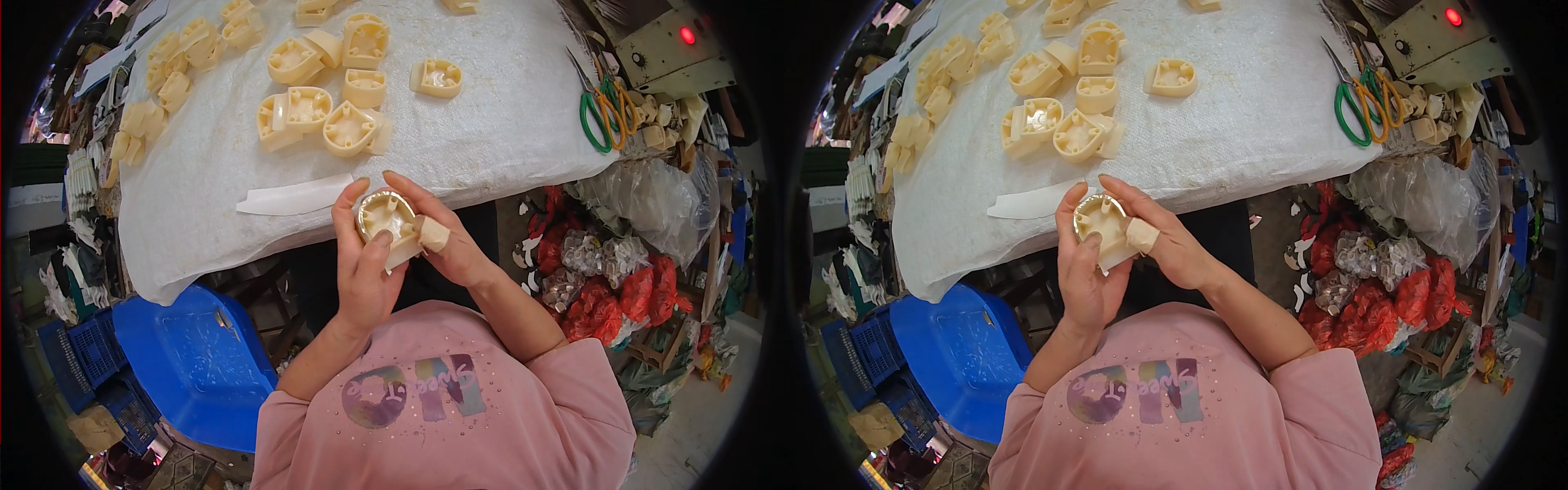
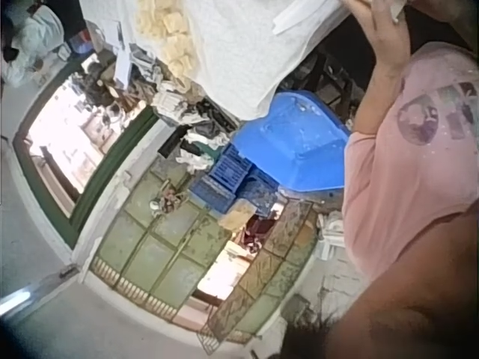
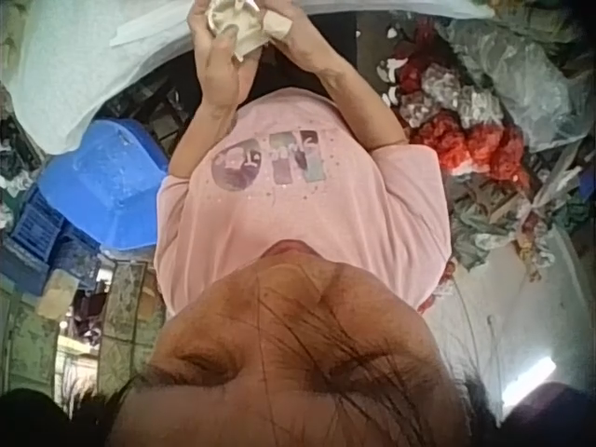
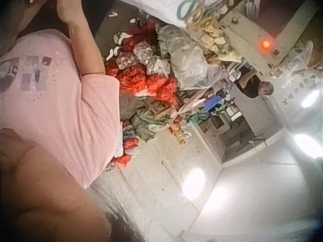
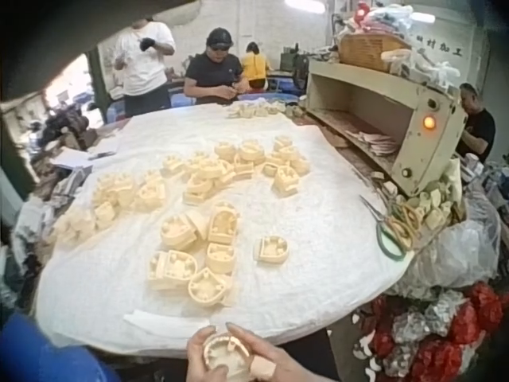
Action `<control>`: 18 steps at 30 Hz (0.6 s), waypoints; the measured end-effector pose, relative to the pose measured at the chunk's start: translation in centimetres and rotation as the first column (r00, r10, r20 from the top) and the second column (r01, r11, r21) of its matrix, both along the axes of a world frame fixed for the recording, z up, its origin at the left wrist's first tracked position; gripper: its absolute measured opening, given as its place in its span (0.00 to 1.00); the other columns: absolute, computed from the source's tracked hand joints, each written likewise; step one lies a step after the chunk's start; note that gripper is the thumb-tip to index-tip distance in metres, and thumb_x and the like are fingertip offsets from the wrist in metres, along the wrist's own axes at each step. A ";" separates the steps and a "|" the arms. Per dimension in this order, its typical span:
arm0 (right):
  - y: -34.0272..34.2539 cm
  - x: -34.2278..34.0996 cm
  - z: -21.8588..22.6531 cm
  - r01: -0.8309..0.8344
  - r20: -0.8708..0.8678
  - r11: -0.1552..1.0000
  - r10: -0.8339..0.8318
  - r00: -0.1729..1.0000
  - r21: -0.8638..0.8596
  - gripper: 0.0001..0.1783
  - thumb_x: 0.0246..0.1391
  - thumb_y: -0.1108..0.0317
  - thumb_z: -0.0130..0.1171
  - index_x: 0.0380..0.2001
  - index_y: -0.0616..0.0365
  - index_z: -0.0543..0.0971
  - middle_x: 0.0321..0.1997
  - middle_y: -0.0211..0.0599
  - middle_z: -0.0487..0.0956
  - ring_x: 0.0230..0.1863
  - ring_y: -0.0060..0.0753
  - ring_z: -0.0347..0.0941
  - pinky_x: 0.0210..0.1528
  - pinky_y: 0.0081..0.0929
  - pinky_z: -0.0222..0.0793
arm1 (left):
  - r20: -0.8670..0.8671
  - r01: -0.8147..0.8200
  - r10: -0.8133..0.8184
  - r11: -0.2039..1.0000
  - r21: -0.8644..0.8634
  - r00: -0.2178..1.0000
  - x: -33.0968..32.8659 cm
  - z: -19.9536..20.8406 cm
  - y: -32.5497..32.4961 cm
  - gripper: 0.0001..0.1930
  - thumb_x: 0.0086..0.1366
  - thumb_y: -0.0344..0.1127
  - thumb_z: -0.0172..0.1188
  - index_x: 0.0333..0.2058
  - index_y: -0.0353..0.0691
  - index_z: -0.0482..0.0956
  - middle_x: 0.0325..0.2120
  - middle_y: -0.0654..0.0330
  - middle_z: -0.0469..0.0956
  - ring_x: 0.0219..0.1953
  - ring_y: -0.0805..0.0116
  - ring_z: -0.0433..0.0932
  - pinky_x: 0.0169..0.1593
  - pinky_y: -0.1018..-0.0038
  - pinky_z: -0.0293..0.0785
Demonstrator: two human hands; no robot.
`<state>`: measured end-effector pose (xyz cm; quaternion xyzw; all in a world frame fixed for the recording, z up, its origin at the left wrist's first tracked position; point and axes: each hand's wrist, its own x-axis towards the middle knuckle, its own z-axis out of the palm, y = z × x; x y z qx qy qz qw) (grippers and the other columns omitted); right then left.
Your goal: The recorder is applying adhesive and manual pressure to assemble shoe heel or toe components.
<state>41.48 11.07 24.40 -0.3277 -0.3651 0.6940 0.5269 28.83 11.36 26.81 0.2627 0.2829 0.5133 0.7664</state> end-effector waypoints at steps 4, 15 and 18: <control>0.1 -0.5 0.1 0.038 0.391 0.928 -0.193 0.900 0.371 0.25 0.60 0.62 0.43 0.59 0.60 0.63 0.52 0.39 0.67 0.50 0.31 0.66 0.53 0.24 0.60 | -0.142 -0.082 0.096 0.991 0.103 0.985 0.5 -1.0 -0.5 0.24 0.59 0.30 0.39 0.56 0.47 0.53 0.48 0.55 0.63 0.50 0.65 0.68 0.51 0.65 0.70; 0.3 0.6 -0.9 -0.027 0.141 0.999 0.029 0.990 -0.018 0.35 0.61 0.46 0.39 0.64 0.57 0.57 0.53 0.31 0.68 0.46 0.20 0.64 0.47 0.18 0.60 | 0.390 0.159 -0.152 0.987 0.016 0.908 -1.0 -1.2 1.3 0.34 0.60 0.39 0.54 0.62 0.43 0.49 0.56 0.51 0.61 0.56 0.57 0.65 0.56 0.62 0.66; 0.5 0.5 -0.6 -0.023 0.125 1.000 0.021 0.992 0.016 0.37 0.60 0.45 0.42 0.65 0.60 0.54 0.55 0.31 0.67 0.43 0.16 0.63 0.41 0.16 0.60 | 0.155 0.103 -0.096 0.994 -0.036 0.983 -0.9 -0.6 1.0 0.35 0.60 0.39 0.54 0.62 0.42 0.49 0.55 0.51 0.62 0.55 0.57 0.66 0.55 0.62 0.67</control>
